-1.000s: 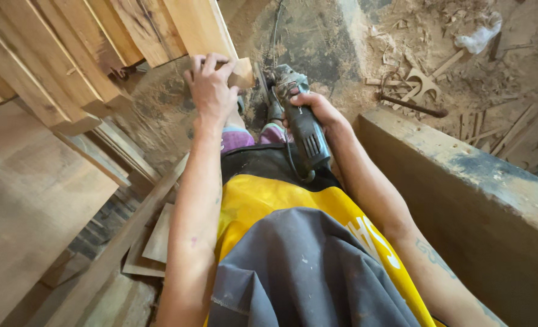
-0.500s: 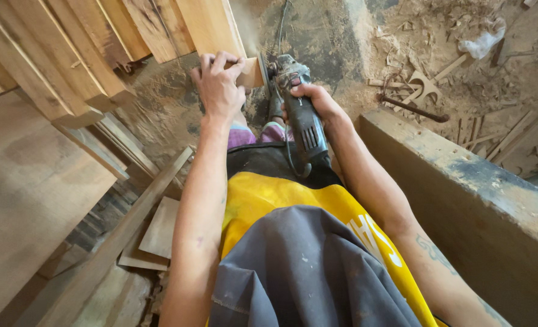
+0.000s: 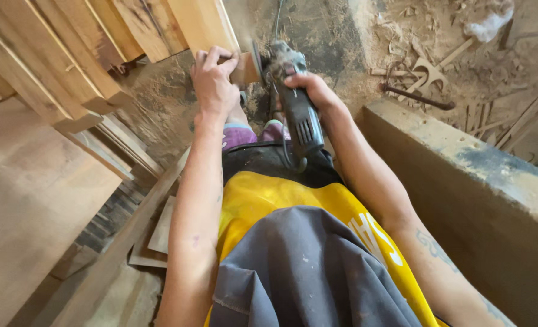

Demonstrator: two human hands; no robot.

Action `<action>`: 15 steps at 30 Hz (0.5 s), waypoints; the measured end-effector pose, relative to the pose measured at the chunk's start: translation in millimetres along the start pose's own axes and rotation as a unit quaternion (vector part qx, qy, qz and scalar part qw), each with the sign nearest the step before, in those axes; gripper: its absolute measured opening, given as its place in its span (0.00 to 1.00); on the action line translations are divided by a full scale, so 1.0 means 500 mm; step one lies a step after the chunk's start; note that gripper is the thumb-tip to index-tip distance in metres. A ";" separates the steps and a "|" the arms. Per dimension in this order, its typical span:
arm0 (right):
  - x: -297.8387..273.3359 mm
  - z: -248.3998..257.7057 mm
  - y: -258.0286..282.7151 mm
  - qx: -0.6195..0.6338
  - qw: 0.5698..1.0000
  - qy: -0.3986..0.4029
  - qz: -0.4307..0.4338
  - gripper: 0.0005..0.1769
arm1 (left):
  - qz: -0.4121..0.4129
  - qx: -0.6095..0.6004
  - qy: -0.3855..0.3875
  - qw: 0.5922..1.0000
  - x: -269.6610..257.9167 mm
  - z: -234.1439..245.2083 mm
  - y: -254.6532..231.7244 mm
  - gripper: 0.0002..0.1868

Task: The person sands small wooden blocks using an angle grinder with a sanding disc while holding the blocks by hand. They rotate each block to sand multiple faces and edges while sitting at floor level.

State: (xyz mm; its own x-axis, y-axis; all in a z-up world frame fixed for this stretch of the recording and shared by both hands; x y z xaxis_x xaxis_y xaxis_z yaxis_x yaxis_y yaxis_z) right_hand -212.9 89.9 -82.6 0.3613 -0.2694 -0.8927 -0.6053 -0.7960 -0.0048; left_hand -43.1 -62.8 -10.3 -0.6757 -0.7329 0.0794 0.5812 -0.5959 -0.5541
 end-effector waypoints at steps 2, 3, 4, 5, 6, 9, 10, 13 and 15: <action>-0.001 -0.011 0.005 -0.027 1.000 0.003 0.008 0.24 | -0.012 -0.008 -0.015 1.000 -0.006 0.001 -0.004 0.22; 0.000 -0.014 0.016 -0.044 0.999 0.005 0.014 0.24 | -0.014 -0.020 -0.029 0.999 -0.003 0.002 -0.004 0.22; 0.000 -0.010 0.012 -0.027 0.999 -0.009 0.018 0.23 | -0.017 -0.031 -0.043 0.998 0.000 0.005 -0.003 0.22; -0.001 -0.003 -0.003 -0.012 1.000 -0.021 0.019 0.23 | -0.007 -0.059 -0.036 0.998 -0.001 0.000 -0.001 0.23; 0.001 0.007 -0.014 0.003 0.999 -0.034 0.020 0.23 | 0.003 -0.086 -0.029 0.996 0.000 -0.004 0.003 0.24; 0.010 0.043 -0.091 0.075 0.993 -0.027 -0.084 0.25 | -0.020 -0.102 -0.006 0.995 -0.002 -0.008 -0.004 0.28; 0.014 0.052 -0.094 0.056 0.996 -0.023 -0.066 0.24 | -0.039 -0.095 0.000 0.995 0.007 -0.008 -0.009 0.29; 0.020 0.074 -0.100 0.030 0.999 -0.002 -0.036 0.23 | -0.072 -0.010 0.044 0.996 0.037 -0.016 -0.019 0.28; 0.018 0.079 -0.101 0.046 0.998 0.027 -0.043 0.27 | -0.093 0.045 -0.003 0.995 0.041 0.012 -0.028 0.28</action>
State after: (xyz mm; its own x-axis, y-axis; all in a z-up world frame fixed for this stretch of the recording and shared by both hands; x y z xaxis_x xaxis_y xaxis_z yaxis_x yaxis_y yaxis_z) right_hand -207.2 149.1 -108.0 0.4505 -0.2328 -0.8619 -0.6318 -0.7652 -0.1235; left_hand -62.3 -71.4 4.0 -0.7722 -0.6097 0.1790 0.4854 -0.7478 -0.4530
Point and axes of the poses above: each hand's wrist, its own x-axis towards the middle knuckle, its own z-axis out of the back of the hand, y = z × x, the point moved 8 cm from there along x, towards the middle knuckle, and after that the axes turned 13 degrees about -z, right-handed, at the moved point
